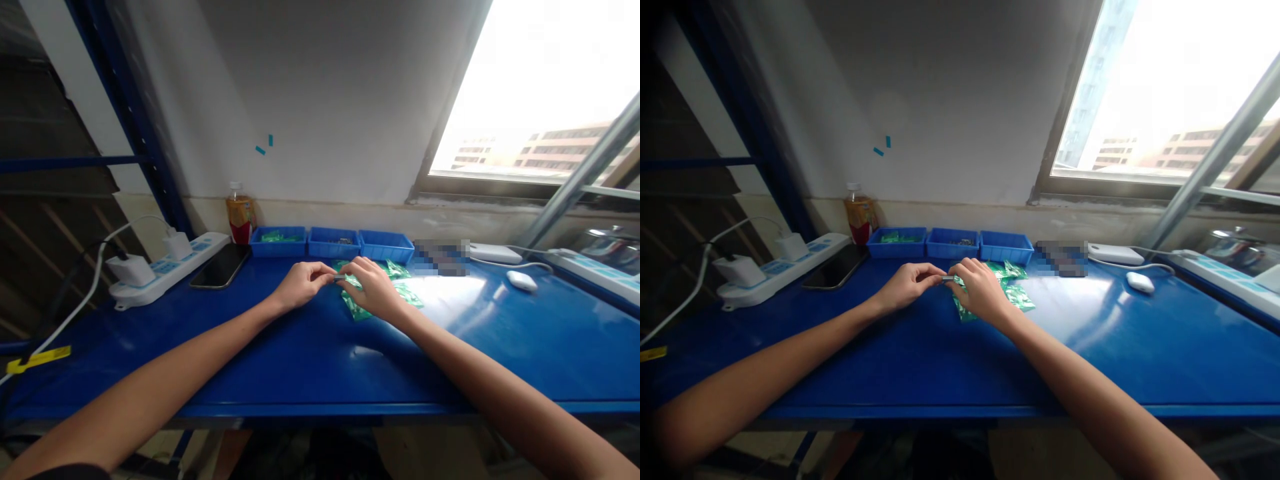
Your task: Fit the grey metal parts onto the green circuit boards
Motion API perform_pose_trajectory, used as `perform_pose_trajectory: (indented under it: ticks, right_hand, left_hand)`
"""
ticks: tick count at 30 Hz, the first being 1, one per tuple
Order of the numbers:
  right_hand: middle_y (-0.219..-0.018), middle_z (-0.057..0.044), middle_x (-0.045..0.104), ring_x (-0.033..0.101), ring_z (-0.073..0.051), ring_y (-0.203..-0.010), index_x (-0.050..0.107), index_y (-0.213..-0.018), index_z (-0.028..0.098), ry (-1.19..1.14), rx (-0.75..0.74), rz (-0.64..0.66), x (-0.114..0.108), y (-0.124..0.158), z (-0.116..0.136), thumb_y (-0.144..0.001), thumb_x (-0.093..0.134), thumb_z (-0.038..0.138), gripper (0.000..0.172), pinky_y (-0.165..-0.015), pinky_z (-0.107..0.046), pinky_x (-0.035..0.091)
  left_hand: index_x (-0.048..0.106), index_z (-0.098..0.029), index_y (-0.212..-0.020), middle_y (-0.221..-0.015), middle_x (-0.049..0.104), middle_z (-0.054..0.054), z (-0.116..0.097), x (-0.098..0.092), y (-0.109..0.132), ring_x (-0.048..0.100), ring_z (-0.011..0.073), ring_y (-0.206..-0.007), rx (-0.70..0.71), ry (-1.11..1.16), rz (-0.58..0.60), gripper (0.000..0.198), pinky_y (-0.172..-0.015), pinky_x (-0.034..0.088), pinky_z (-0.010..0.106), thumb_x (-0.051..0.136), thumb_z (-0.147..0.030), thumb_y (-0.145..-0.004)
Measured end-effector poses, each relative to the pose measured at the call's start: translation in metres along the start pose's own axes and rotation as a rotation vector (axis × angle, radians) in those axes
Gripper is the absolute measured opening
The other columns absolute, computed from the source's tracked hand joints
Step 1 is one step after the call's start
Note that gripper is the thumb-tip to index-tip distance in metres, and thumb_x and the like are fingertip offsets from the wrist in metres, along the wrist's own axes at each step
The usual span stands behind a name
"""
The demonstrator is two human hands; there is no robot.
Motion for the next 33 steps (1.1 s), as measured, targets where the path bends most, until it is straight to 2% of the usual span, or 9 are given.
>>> perform_pose_trajectory:
  ticks: [8, 10, 13, 17, 20, 23, 26, 30, 33]
  right_hand:
    - [-0.085, -0.005, 0.062, 0.055, -0.02, -0.082, 0.063, -0.095, 0.021, -0.017, -0.037, 0.011, 0.0, 0.001, 0.004, -0.091, 0.052, 0.032, 0.016, -0.074, -0.032, 0.042]
    - [-0.084, -0.005, 0.061, 0.055, -0.02, -0.082, 0.063, -0.094, 0.021, -0.035, -0.016, 0.0, 0.0, 0.001, 0.004, -0.091, 0.05, 0.033, 0.018, -0.074, -0.032, 0.042]
    - [-0.082, -0.005, 0.061, 0.055, -0.019, -0.081, 0.062, -0.091, 0.02, -0.067, 0.009, -0.017, 0.0, 0.0, 0.003, -0.093, 0.047, 0.031, 0.019, -0.076, -0.032, 0.043]
    - [-0.079, -0.005, 0.059, 0.054, -0.018, -0.078, 0.061, -0.084, 0.02, -0.085, -0.028, 0.007, -0.001, -0.001, 0.004, -0.094, 0.044, 0.029, 0.021, -0.074, -0.032, 0.043]
    - [-0.077, -0.005, 0.059, 0.053, -0.018, -0.076, 0.059, -0.079, 0.02, -0.091, -0.046, 0.019, -0.001, 0.0, 0.006, -0.095, 0.041, 0.029, 0.025, -0.072, -0.031, 0.042]
    - [-0.083, -0.005, 0.061, 0.055, -0.02, -0.081, 0.059, -0.093, 0.019, -0.092, -0.013, -0.025, -0.002, 0.001, 0.006, -0.091, 0.049, 0.033, 0.017, -0.075, -0.033, 0.043]
    - [-0.089, -0.006, 0.061, 0.056, -0.021, -0.085, 0.056, -0.102, 0.018, -0.083, -0.001, -0.06, -0.003, 0.001, 0.006, -0.087, 0.056, 0.034, 0.022, -0.077, -0.034, 0.043]
    - [-0.087, -0.006, 0.061, 0.055, -0.02, -0.083, 0.057, -0.093, 0.021, -0.073, -0.027, -0.056, -0.006, 0.001, 0.007, -0.089, 0.052, 0.029, 0.011, -0.074, -0.033, 0.044]
    - [-0.084, -0.006, 0.06, 0.055, -0.02, -0.081, 0.058, -0.089, 0.021, -0.056, -0.015, -0.06, -0.006, 0.0, 0.008, -0.089, 0.05, 0.028, 0.011, -0.074, -0.033, 0.044]
  left_hand:
    - [0.067, -0.013, -0.078, -0.074, 0.069, 0.005, 0.003, -0.002, 0.001, 0.063, 0.0166, -0.071, 0.008, -0.069, -0.02, 0.025, -0.067, 0.049, 0.025, 0.05, -0.03, -0.086]
    - [0.066, -0.014, -0.089, -0.081, 0.069, 0.005, 0.002, -0.003, 0.003, 0.064, 0.0169, -0.077, 0.055, -0.138, -0.038, 0.027, -0.07, 0.049, 0.026, 0.043, -0.029, -0.089]
    - [0.059, -0.019, -0.112, -0.1, 0.068, 0.006, -0.002, -0.004, 0.008, 0.062, 0.0183, -0.09, 0.236, -0.341, -0.02, 0.028, -0.082, 0.048, 0.03, 0.046, -0.027, -0.089]
    - [0.057, -0.022, -0.114, -0.106, 0.065, 0.006, -0.004, -0.003, 0.012, 0.059, 0.0187, -0.097, 0.389, -0.569, -0.004, 0.026, -0.087, 0.045, 0.031, 0.049, -0.026, -0.09]
    - [0.059, -0.021, -0.107, -0.101, 0.066, 0.005, -0.003, -0.002, 0.011, 0.059, 0.0183, -0.094, 0.383, -0.618, -0.031, 0.022, -0.084, 0.044, 0.031, 0.044, -0.029, -0.093]
    - [0.059, -0.019, -0.105, -0.098, 0.066, 0.005, -0.003, -0.002, 0.01, 0.059, 0.0186, -0.093, 0.35, -0.608, -0.061, 0.024, -0.084, 0.044, 0.031, 0.041, -0.031, -0.095]
    - [0.059, -0.018, -0.101, -0.1, 0.065, 0.006, -0.004, -0.002, 0.01, 0.059, 0.0183, -0.095, 0.312, -0.545, -0.077, 0.026, -0.085, 0.044, 0.029, 0.038, -0.032, -0.096]
    - [0.06, -0.019, -0.093, -0.094, 0.066, 0.005, -0.005, 0.0, 0.011, 0.06, 0.018, -0.091, 0.292, -0.526, -0.035, 0.03, -0.082, 0.045, 0.029, 0.034, -0.033, -0.097]
    - [0.057, -0.019, -0.105, -0.095, 0.066, 0.005, -0.005, 0.0, 0.012, 0.06, 0.0175, -0.09, 0.306, -0.517, -0.048, 0.023, -0.082, 0.045, 0.029, 0.043, -0.033, -0.093]
Point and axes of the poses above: each hand's wrist, its own y-axis away from the middle knuckle, its own x-axis out of the palm, z = x × y, the point moved 2 cm from there along -y, towards the middle knuckle
